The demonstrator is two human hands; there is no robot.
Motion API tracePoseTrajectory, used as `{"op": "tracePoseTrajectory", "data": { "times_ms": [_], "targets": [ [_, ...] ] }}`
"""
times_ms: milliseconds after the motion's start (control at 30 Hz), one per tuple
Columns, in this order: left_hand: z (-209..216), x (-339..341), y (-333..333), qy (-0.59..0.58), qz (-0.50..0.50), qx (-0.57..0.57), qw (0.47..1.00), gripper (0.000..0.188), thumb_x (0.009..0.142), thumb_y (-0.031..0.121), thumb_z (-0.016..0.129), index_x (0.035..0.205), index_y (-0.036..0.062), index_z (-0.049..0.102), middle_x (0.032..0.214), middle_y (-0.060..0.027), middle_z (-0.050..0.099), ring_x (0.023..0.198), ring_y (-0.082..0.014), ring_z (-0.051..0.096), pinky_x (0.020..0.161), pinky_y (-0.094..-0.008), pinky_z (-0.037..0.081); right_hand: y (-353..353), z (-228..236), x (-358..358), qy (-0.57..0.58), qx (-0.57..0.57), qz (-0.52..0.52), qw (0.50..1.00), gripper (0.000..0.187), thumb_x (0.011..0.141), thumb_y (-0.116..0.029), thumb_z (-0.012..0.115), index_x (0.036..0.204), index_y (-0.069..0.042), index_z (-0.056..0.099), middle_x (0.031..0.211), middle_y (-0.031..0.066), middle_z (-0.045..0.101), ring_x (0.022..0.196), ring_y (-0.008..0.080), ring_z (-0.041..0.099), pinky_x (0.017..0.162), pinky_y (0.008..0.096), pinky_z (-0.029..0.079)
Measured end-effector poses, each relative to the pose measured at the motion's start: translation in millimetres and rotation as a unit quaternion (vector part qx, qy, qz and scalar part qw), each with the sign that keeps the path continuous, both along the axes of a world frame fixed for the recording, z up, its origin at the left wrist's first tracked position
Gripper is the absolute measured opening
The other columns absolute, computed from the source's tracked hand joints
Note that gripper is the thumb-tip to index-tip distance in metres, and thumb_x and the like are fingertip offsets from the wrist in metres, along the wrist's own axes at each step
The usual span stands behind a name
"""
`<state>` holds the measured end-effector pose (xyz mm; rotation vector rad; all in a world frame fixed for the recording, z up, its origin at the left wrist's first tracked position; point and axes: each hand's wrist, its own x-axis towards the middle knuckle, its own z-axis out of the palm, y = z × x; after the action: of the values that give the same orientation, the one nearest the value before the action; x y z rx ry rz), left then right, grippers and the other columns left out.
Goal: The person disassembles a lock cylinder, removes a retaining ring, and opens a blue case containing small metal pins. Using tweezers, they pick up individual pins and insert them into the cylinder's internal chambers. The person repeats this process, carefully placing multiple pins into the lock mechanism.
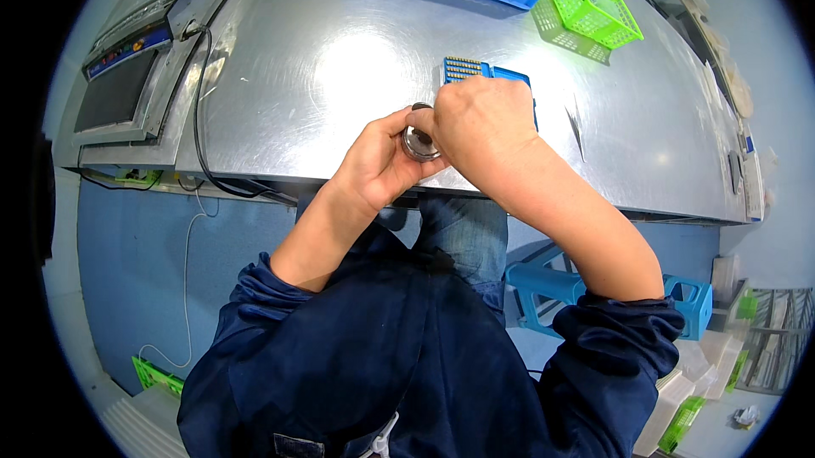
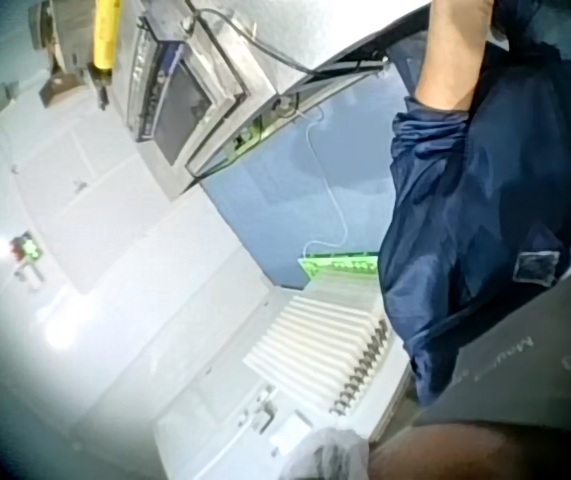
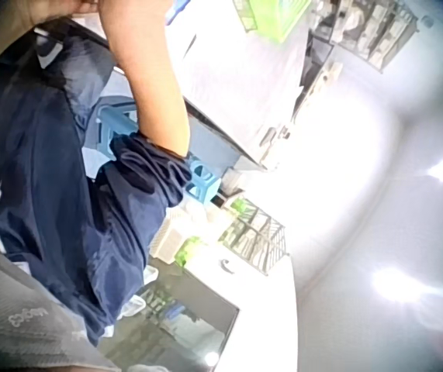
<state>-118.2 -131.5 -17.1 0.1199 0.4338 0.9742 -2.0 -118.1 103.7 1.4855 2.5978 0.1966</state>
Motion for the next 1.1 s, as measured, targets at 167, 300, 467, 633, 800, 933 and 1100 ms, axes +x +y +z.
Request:
{"op": "tracePoseTrajectory", "data": {
  "times_ms": [167, 300, 467, 633, 800, 933, 1100],
  "targets": [
    [12.7, -0.7, -4.0, 0.011, 0.017, -0.02, 1.0, 0.027, 0.1, 0.021, 0.036, 0.107, 0.0013, 0.053, 0.105, -0.0133, 0.06, 0.099, -0.0233, 0.06, 0.096, -0.0475, 0.048, 8.9, -8.8, -0.2, 0.063, -0.025, -0.015, 0.998, 0.03, 0.083, -0.031, 0.061, 0.076, -0.003, 0.07, 0.074, 0.0192, 0.067, 0.068, 0.0346, 0.067, 0.061, 0.0417, 0.054],
    [9.5, -0.9, -2.2, 0.018, 0.008, -0.02, 1.0, 0.031, 0.1, 0.021, 0.034, 0.114, -0.0011, 0.05, 0.111, -0.0156, 0.059, 0.104, -0.0255, 0.06, 0.096, -0.0487, 0.048, 10.4, -15.9, -0.4, 0.09, -0.023, -0.03, 0.995, 0.026, 0.081, -0.024, 0.061, 0.073, 0.0, 0.068, 0.074, 0.0221, 0.066, 0.069, 0.036, 0.067, 0.063, 0.044, 0.054],
    [6.2, 0.2, -2.2, 0.013, 0.005, -0.022, 1.0, 0.033, 0.1, 0.021, 0.033, 0.118, -0.0035, 0.046, 0.113, -0.0176, 0.058, 0.105, -0.0274, 0.06, 0.095, -0.049, 0.049, 12.5, -23.0, -1.9, 0.136, -0.024, -0.019, 0.99, 0.021, 0.079, -0.018, 0.061, 0.077, 0.001, 0.069, 0.073, 0.0237, 0.066, 0.072, 0.0382, 0.066, 0.065, 0.0448, 0.054],
    [8.9, -0.4, -2.4, 0.026, 0.013, -0.014, 0.999, 0.034, 0.101, 0.021, 0.032, 0.116, -0.0063, 0.046, 0.112, -0.0202, 0.057, 0.105, -0.0299, 0.06, 0.094, -0.0489, 0.049, 26.6, -31.8, 3.5, 0.224, -0.11, -0.037, 0.968, 0.032, 0.078, -0.02, 0.065, 0.097, 0.005, 0.066, 0.075, 0.0222, 0.066, 0.069, 0.0339, 0.066, 0.066, 0.0398, 0.052],
    [12.1, -3.1, -4.3, 0.029, 0.026, -0.042, 0.998, 0.034, 0.1, 0.02, 0.034, 0.113, -0.0089, 0.047, 0.106, -0.0205, 0.058, 0.102, -0.0311, 0.059, 0.092, -0.0481, 0.051, 27.9, -1.5, 2.2, 0.176, -0.312, -0.085, 0.93, 0.061, 0.07, -0.034, 0.076, 0.109, 0.012, 0.061, 0.074, 0.0163, 0.066, 0.062, 0.0205, 0.063, 0.057, 0.0313, 0.051],
    [-0.7, -5.0, -0.4, 0.011, 0.002, -0.014, 1.0, 0.034, 0.1, 0.021, 0.034, 0.111, -0.0076, 0.049, 0.107, -0.0193, 0.058, 0.103, -0.0306, 0.059, 0.092, -0.0472, 0.05, 26.3, 0.9, 1.5, 0.158, -0.338, -0.123, 0.92, 0.048, 0.079, -0.043, 0.07, 0.081, 0.005, 0.07, 0.063, 0.0126, 0.064, 0.057, 0.0197, 0.063, 0.052, 0.0285, 0.05],
    [2.7, -4.4, -0.5, 0.019, 0.013, -0.005, 1.0, 0.032, 0.101, 0.021, 0.032, 0.113, -0.0027, 0.05, 0.112, -0.0165, 0.058, 0.106, -0.0274, 0.059, 0.095, -0.0468, 0.049, 10.4, -3.1, -9.3, -0.001, -0.056, -0.057, 0.997, 0.048, 0.088, -0.044, 0.06, 0.068, -0.001, 0.068, 0.061, 0.0161, 0.063, 0.063, 0.0313, 0.066, 0.057, 0.0367, 0.053]
  ]
}}
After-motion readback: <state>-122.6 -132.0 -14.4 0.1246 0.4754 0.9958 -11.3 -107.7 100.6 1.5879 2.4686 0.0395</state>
